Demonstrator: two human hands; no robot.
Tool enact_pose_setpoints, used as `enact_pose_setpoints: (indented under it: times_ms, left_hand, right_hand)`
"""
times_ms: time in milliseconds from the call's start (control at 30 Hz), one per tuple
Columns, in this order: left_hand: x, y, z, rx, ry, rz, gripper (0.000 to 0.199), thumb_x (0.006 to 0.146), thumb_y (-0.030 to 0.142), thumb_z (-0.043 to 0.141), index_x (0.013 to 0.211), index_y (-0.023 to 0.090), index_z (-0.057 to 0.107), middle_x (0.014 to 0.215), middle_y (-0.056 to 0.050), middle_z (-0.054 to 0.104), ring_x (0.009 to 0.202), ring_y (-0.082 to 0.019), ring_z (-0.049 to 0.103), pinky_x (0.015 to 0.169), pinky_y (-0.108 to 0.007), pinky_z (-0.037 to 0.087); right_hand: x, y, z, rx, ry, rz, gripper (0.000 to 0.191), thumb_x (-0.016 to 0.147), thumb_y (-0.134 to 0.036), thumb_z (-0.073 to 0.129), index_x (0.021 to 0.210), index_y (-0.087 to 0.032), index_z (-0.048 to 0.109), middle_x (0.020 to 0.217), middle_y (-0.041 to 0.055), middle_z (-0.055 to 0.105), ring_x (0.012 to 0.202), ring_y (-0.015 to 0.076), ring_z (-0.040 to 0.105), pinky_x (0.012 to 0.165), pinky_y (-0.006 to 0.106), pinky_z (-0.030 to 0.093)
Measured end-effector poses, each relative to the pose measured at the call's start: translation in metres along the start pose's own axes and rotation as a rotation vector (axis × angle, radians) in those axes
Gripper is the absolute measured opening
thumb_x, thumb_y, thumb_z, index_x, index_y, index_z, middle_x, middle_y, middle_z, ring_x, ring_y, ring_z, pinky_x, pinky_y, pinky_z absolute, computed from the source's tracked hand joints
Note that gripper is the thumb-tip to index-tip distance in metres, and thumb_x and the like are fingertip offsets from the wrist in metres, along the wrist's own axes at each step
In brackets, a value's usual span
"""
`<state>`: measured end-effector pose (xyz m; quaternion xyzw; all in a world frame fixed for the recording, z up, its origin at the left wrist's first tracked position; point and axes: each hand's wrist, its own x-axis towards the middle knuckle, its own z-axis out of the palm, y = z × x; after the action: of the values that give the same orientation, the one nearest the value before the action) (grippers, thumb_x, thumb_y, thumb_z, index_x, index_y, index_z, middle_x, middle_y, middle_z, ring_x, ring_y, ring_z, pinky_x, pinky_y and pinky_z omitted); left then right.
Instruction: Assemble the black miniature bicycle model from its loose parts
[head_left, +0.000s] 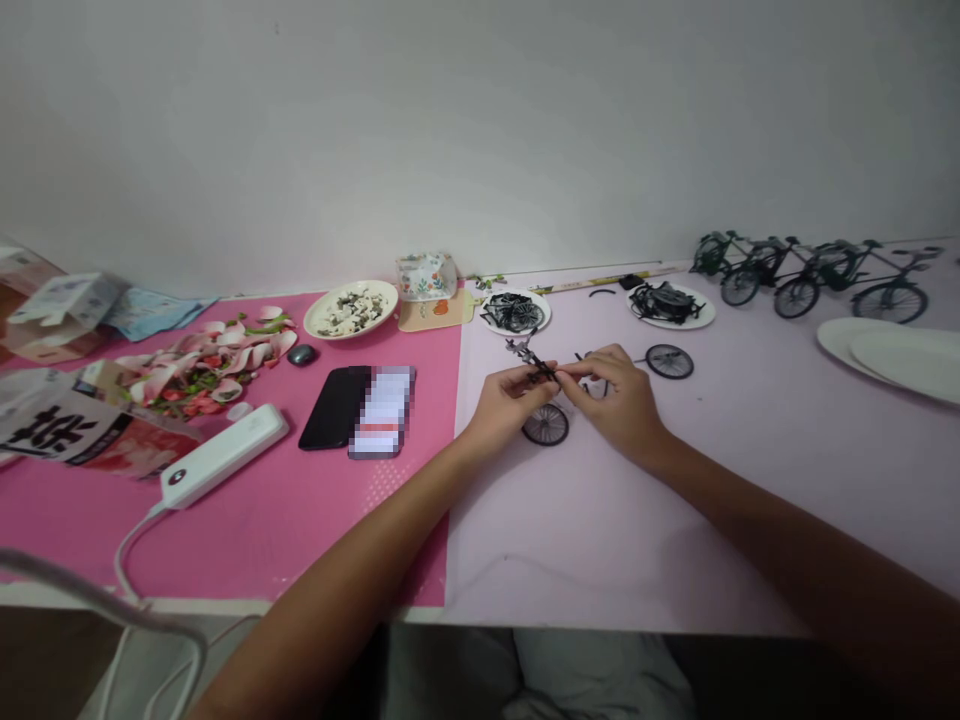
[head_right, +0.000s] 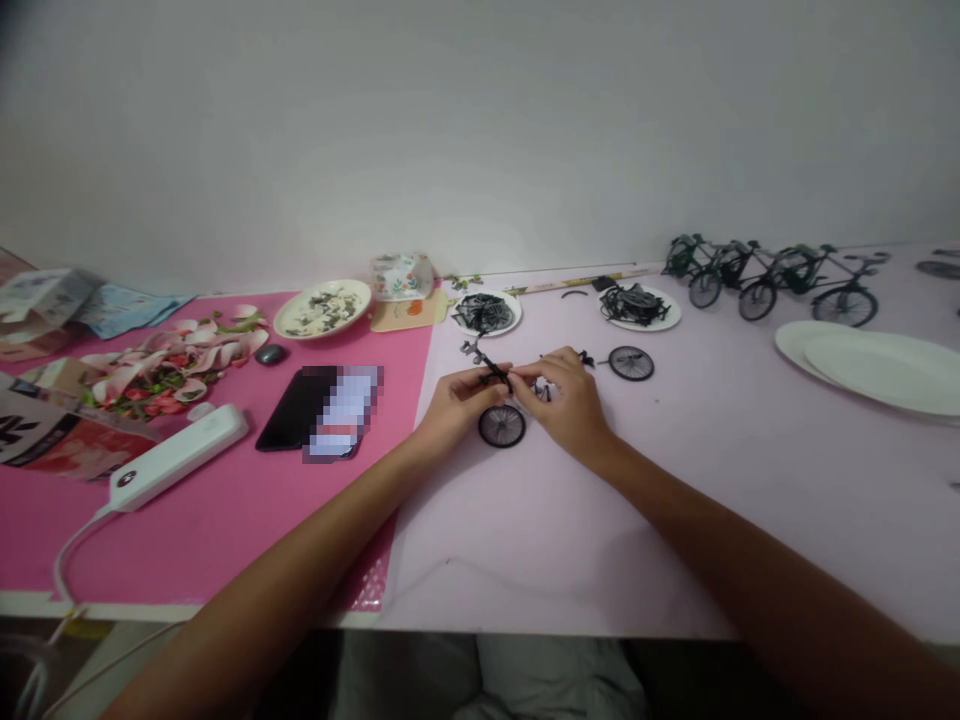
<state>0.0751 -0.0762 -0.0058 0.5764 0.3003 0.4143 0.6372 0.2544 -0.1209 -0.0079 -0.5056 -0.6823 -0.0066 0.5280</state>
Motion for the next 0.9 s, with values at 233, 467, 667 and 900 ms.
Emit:
enact_pose_setpoints:
  times_ms: [233, 467, 667, 900]
  left_hand:
    - [0.0006, -0.0048, 0.0031, 0.087, 0.062, 0.021, 0.034, 0.088, 0.045, 0.082, 0.102, 0.014, 0.082, 0.107, -0.010, 0.081, 0.099, -0.022, 0.075, 0.092, -0.033, 0.060]
    - [-0.0012, -0.0041, 0.0049, 0.110, 0.068, 0.076, 0.037, 0.087, 0.044, 0.081, 0.105, 0.012, 0.082, 0.106, -0.011, 0.081, 0.098, -0.023, 0.074, 0.090, -0.033, 0.059]
    - [-0.0008, -0.0052, 0.0067, 0.134, 0.109, 0.083, 0.032, 0.086, 0.041, 0.080, 0.100, 0.012, 0.080, 0.092, -0.007, 0.078, 0.083, -0.018, 0.070, 0.079, -0.029, 0.056]
    - [-0.0005, -0.0058, 0.0072, 0.122, 0.085, 0.093, 0.027, 0.091, 0.037, 0.073, 0.102, 0.013, 0.080, 0.093, -0.007, 0.077, 0.085, -0.017, 0.069, 0.080, -0.028, 0.055]
  right_hand:
    - [0.0001, -0.0017, -0.0012, 0.012, -0.031, -0.041, 0.011, 0.094, -0.027, 0.069, 0.088, -0.027, 0.078, 0.084, 0.0062, 0.078, 0.077, 0.0244, 0.070, 0.070, 0.042, 0.058]
    - [-0.0018, 0.0022, -0.0016, -0.009, -0.062, -0.053, 0.006, 0.091, -0.020, 0.069, 0.090, -0.024, 0.074, 0.081, 0.0026, 0.076, 0.064, 0.0179, 0.065, 0.062, 0.033, 0.055]
    - [-0.0011, 0.0030, -0.0026, -0.030, -0.057, -0.072, 0.013, 0.090, -0.018, 0.070, 0.079, -0.023, 0.064, 0.077, 0.0011, 0.069, 0.064, 0.0163, 0.063, 0.063, 0.031, 0.053]
    - [-0.0020, 0.0052, -0.0003, -0.078, -0.047, -0.086, 0.008, 0.091, -0.019, 0.070, 0.085, -0.024, 0.066, 0.086, 0.0060, 0.071, 0.084, 0.0232, 0.065, 0.066, 0.034, 0.055]
